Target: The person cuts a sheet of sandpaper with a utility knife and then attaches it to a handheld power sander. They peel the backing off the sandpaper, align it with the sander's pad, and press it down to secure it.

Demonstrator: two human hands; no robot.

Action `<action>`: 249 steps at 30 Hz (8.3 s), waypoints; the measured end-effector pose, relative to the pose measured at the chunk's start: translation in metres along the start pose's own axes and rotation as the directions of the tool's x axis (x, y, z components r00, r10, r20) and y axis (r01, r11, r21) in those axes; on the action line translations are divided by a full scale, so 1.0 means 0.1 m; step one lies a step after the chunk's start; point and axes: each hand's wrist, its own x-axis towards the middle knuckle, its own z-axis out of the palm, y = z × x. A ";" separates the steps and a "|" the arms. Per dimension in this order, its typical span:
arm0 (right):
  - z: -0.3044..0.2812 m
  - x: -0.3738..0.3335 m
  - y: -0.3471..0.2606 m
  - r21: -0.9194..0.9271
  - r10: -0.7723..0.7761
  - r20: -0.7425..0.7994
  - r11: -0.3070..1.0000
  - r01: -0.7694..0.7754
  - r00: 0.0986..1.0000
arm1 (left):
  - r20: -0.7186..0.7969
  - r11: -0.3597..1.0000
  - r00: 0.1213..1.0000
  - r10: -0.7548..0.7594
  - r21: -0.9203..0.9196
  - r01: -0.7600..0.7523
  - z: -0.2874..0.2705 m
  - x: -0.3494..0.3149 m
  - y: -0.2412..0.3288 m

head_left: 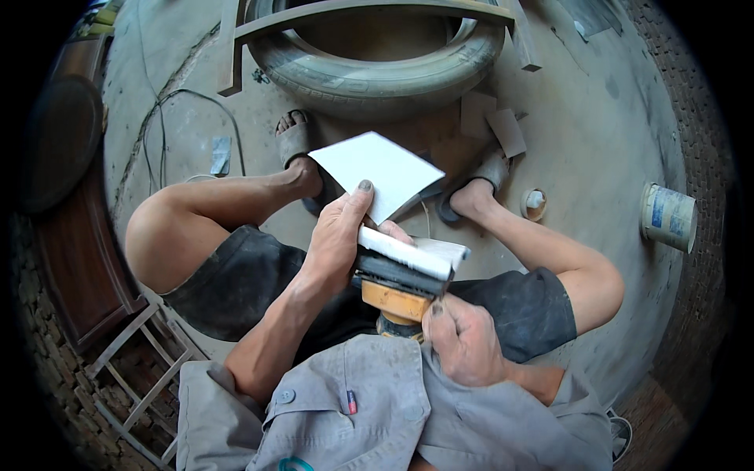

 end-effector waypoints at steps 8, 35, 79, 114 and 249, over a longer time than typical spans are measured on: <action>-0.12 -0.09 -0.33 -0.113 -0.144 -0.023 0.984 0.140 0.989 | -0.297 0.783 0.731 0.615 0.121 -0.610 0.01 -0.26 0.15; -0.07 -0.34 -0.55 0.306 0.064 0.148 0.946 -0.107 0.987 | 0.308 0.805 0.772 0.556 0.031 -0.592 0.04 -0.74 0.16; -1.13 0.48 0.32 0.023 0.249 0.064 0.968 -0.251 0.966 | 0.318 0.911 0.948 0.032 0.380 -0.158 0.21 0.10 -0.45; -0.94 0.42 0.59 -0.208 0.089 -0.130 0.971 -0.115 0.988 | 0.208 0.970 0.969 -0.130 0.230 0.081 0.08 0.26 -0.74; -1.01 0.47 0.46 -0.626 -0.228 0.045 0.752 0.205 0.973 | 0.249 0.880 0.968 -0.008 0.462 -0.112 0.15 0.19 -0.65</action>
